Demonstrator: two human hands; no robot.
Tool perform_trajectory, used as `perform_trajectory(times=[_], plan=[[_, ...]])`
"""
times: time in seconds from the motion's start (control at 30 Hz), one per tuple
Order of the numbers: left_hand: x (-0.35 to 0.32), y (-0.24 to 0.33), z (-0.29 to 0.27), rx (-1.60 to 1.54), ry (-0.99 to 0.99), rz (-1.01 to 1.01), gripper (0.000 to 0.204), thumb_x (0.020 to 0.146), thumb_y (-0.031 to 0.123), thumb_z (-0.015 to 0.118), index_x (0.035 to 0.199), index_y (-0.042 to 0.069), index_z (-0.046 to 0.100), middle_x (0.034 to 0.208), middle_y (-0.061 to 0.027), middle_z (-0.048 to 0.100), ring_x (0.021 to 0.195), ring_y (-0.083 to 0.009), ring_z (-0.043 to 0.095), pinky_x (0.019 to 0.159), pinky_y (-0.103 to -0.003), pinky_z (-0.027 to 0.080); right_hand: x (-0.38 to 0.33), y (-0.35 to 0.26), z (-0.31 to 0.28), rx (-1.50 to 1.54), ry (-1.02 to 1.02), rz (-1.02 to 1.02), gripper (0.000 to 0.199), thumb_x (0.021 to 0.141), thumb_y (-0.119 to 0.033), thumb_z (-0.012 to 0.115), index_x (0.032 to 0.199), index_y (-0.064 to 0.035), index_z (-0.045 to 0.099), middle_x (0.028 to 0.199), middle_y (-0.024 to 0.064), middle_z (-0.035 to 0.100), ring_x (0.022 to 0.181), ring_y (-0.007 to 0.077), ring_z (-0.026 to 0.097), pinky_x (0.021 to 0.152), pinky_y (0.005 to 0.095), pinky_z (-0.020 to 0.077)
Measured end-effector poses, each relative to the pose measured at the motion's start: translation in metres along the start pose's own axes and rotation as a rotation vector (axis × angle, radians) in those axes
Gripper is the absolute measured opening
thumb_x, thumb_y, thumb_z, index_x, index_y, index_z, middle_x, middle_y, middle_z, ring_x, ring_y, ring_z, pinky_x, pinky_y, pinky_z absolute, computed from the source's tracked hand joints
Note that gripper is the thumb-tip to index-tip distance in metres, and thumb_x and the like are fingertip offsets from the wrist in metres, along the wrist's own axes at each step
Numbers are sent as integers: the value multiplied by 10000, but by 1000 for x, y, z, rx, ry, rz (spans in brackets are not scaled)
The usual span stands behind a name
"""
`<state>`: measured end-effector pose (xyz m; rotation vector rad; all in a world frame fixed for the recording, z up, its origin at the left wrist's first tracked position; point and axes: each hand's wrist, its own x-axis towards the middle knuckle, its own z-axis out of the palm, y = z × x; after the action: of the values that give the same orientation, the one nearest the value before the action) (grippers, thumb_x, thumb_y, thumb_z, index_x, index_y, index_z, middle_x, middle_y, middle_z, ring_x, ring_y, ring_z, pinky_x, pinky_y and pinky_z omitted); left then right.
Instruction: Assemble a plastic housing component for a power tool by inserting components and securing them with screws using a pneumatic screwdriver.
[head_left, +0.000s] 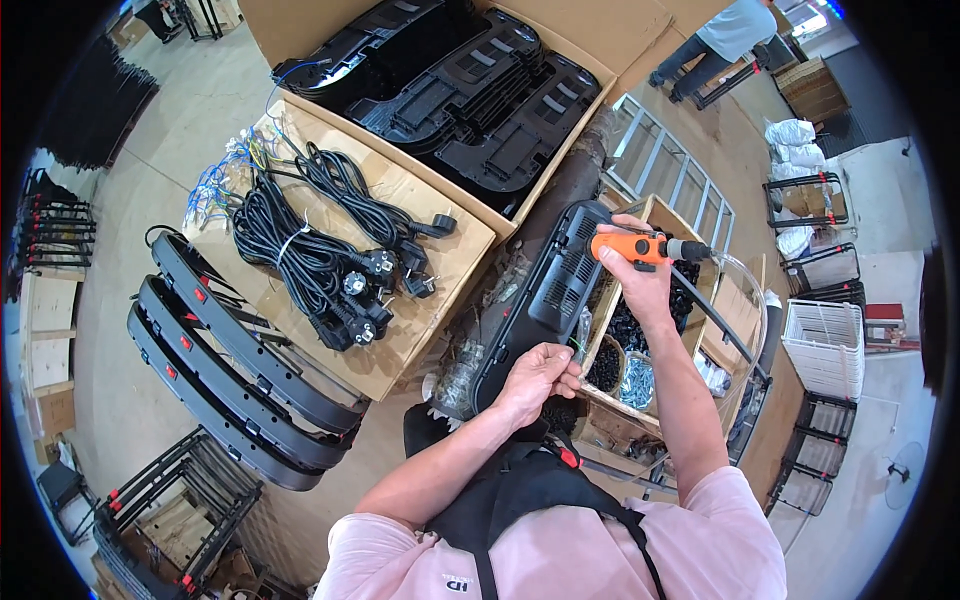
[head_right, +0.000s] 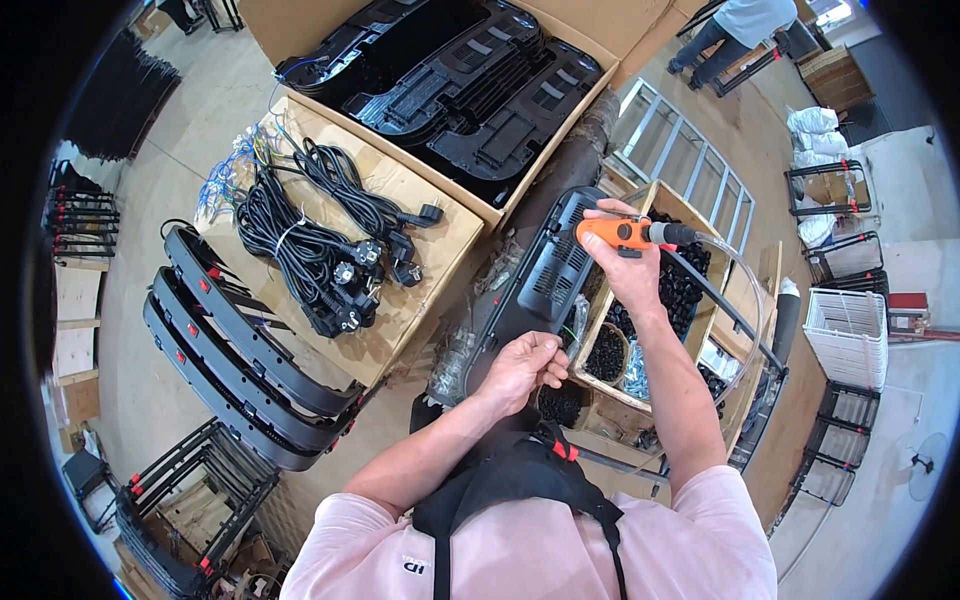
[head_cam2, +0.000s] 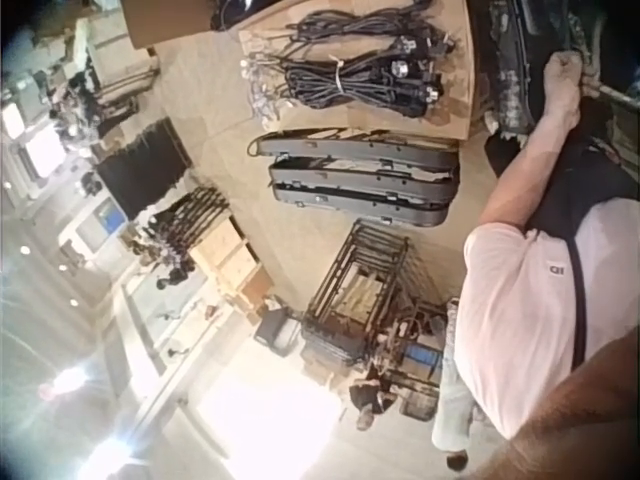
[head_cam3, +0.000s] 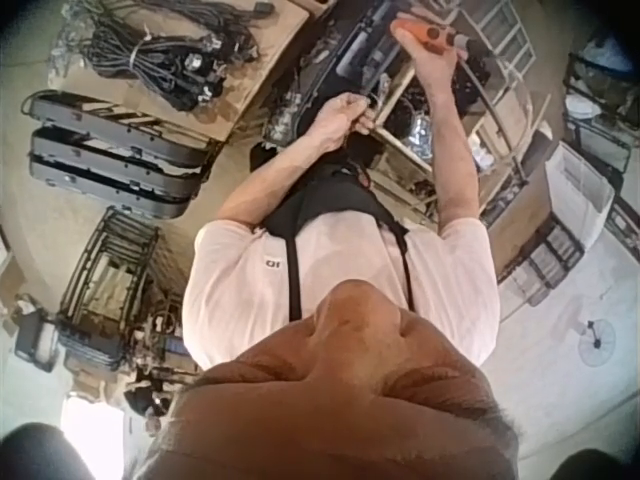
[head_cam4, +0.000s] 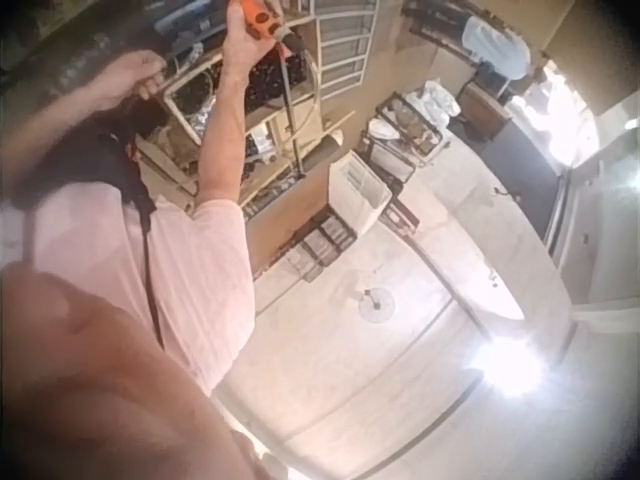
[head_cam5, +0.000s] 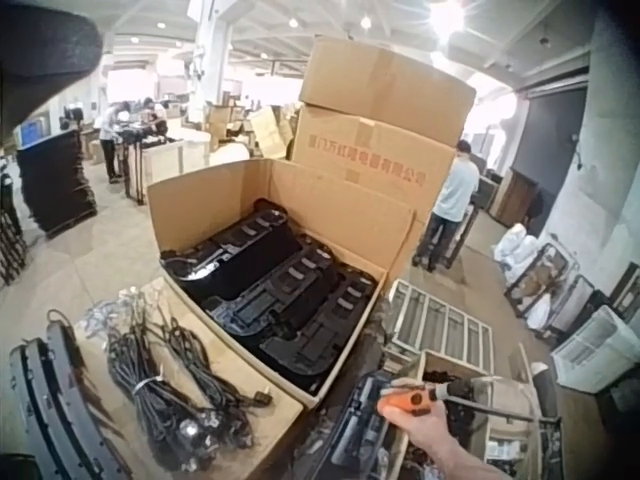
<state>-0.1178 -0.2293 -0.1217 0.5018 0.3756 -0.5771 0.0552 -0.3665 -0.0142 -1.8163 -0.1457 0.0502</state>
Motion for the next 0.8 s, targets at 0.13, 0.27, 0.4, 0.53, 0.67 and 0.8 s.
perform_trajectory(times=[0.13,0.27,0.4,0.53,0.67,0.8], plan=[[-7,3,-1,-34,-5,-5,257,1111,197,564,1264,-1,623,949,-69,709,780,-144,722,718,-268,626,8,-8,7,-66,-51,2,447,878,-69,820,1288,-15,651,1156,98,749,1060,165,710,982,322,565],[-15,3,-2,-95,3,-12,285,1109,209,570,1286,-4,634,922,-52,701,752,-133,704,693,-263,614,19,-2,16,-71,-86,-14,317,874,-60,806,1163,-16,683,1120,70,742,1027,146,703,949,316,563],[-23,-7,-8,-159,-7,-23,291,1105,266,586,1218,11,668,860,-20,688,712,-117,680,637,-253,586,21,3,11,-135,-115,6,358,884,-62,800,1214,-19,668,1211,121,741,1080,176,708,989,344,567],[-25,-10,-8,-205,61,-13,314,1097,323,598,1167,31,691,822,-5,687,672,-118,673,589,-250,572,18,1,14,-164,-105,9,402,884,-65,799,1258,-21,657,1223,128,738,1086,182,706,992,350,565],[-25,-4,-7,-324,158,-13,311,1084,351,616,1142,55,689,818,0,654,702,-127,645,619,-264,550,-17,-24,14,-58,-19,-46,510,858,-89,824,1319,-7,621,1205,130,746,1128,185,695,1018,351,551],[-21,2,-11,-498,177,50,295,1080,365,617,1124,79,680,817,1,641,733,-139,627,656,-264,555,-91,-55,2,71,-84,7,520,869,-51,776,1348,6,582,1239,164,739,1168,230,694,1063,410,539]])
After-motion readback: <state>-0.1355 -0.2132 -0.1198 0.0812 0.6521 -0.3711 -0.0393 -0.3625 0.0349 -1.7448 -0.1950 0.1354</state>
